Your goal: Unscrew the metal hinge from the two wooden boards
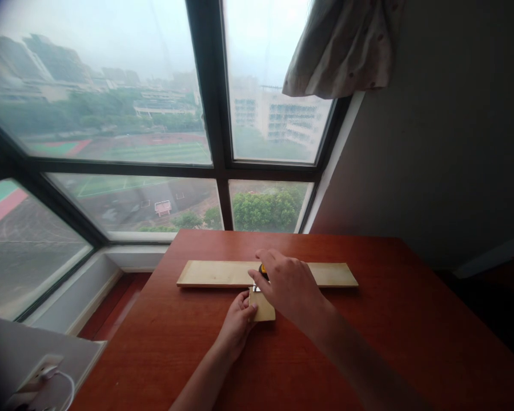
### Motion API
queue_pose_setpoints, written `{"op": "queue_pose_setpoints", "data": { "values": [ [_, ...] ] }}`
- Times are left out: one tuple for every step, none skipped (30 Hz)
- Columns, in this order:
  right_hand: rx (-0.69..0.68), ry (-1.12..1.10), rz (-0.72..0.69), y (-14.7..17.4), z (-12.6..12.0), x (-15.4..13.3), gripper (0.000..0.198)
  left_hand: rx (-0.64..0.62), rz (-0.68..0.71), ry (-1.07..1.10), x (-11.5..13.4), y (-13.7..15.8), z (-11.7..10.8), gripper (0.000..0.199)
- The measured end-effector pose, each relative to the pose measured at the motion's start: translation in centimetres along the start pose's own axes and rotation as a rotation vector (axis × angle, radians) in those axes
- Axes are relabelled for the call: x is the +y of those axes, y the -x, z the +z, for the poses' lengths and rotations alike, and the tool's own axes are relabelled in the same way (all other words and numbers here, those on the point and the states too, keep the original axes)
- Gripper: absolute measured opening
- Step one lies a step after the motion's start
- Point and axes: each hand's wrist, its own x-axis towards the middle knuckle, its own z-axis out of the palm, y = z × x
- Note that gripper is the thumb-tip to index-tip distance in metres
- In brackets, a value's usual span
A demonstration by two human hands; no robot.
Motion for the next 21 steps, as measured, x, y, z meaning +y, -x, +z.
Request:
{"op": "queue_pose_setpoints", "data": {
  "values": [
    [0.001,0.001,0.007,-0.05,0.08,0.05,0.029,0.002,0.0,0.003,0.03,0.03,0.03,0.05],
    [0.004,-0.005,0.004,-0.06,0.11,0.08,0.028,0.005,0.003,0.005,0.06,0.06,0.05,0.05],
    [0.009,-0.017,-0.009,-0.03,0.08,0.08,0.028,0.006,0.006,0.004,0.08,0.09,0.07,0.049],
    [0.014,-0.034,-0.029,0.03,0.0,0.07,0.03,0.006,0.009,0.001,0.1,0.11,0.08,0.049],
    [0.017,-0.05,-0.051,0.11,-0.1,0.04,0.033,0.006,0.011,-0.003,0.11,0.13,0.08,0.048],
    [0.02,-0.063,-0.073,0.19,-0.22,0.0,0.037,0.005,0.012,-0.007,0.12,0.14,0.06,0.048],
    [0.021,-0.071,-0.093,0.25,-0.31,-0.04,0.039,0.004,0.011,-0.009,0.11,0.14,0.03,0.047],
    [0.023,-0.071,-0.105,0.28,-0.36,-0.08,0.041,0.003,0.01,-0.01,0.09,0.13,0.0,0.047],
    [0.026,-0.063,-0.104,0.27,-0.36,-0.1,0.04,0.002,0.007,-0.01,0.07,0.1,-0.04,0.047],
    [0.027,-0.047,-0.089,0.21,-0.31,-0.1,0.038,0.001,0.004,-0.009,0.04,0.07,-0.08,0.048],
    [0.026,-0.026,-0.063,0.12,-0.22,-0.09,0.037,-0.001,0.002,-0.007,0.01,0.03,-0.12,0.049],
    [0.023,-0.005,-0.033,0.0,-0.1,-0.07,0.036,-0.003,0.001,-0.004,-0.03,-0.01,-0.15,0.05],
    [0.02,0.013,-0.007,-0.12,0.03,-0.04,0.035,-0.004,0.0,-0.002,-0.06,-0.05,-0.18,0.05],
    [0.015,0.024,0.009,-0.22,0.13,-0.02,0.034,-0.005,0.002,0.0,-0.08,-0.09,-0.2,0.051],
    [0.012,0.026,0.014,-0.29,0.2,0.0,0.032,-0.007,0.004,0.003,-0.1,-0.11,-0.21,0.051],
    [0.012,0.018,0.01,-0.3,0.22,0.0,0.032,-0.008,0.007,0.004,-0.11,-0.12,-0.21,0.05],
    [0.016,0.002,0.0,-0.26,0.18,0.0,0.032,-0.009,0.009,0.004,-0.12,-0.13,-0.21,0.05],
    [0.018,-0.02,-0.016,-0.16,0.09,-0.02,0.034,-0.009,0.011,0.002,-0.12,-0.12,-0.19,0.049],
    [0.016,-0.045,-0.036,-0.04,-0.03,-0.05,0.036,-0.009,0.014,-0.001,-0.11,-0.12,-0.17,0.049],
    [0.012,-0.07,-0.06,0.11,-0.17,-0.08,0.04,-0.008,0.017,-0.004,-0.11,-0.11,-0.14,0.048],
    [0.007,-0.091,-0.085,0.24,-0.3,-0.12,0.043,-0.006,0.019,-0.008,-0.1,-0.1,-0.11,0.048]
  ]
}}
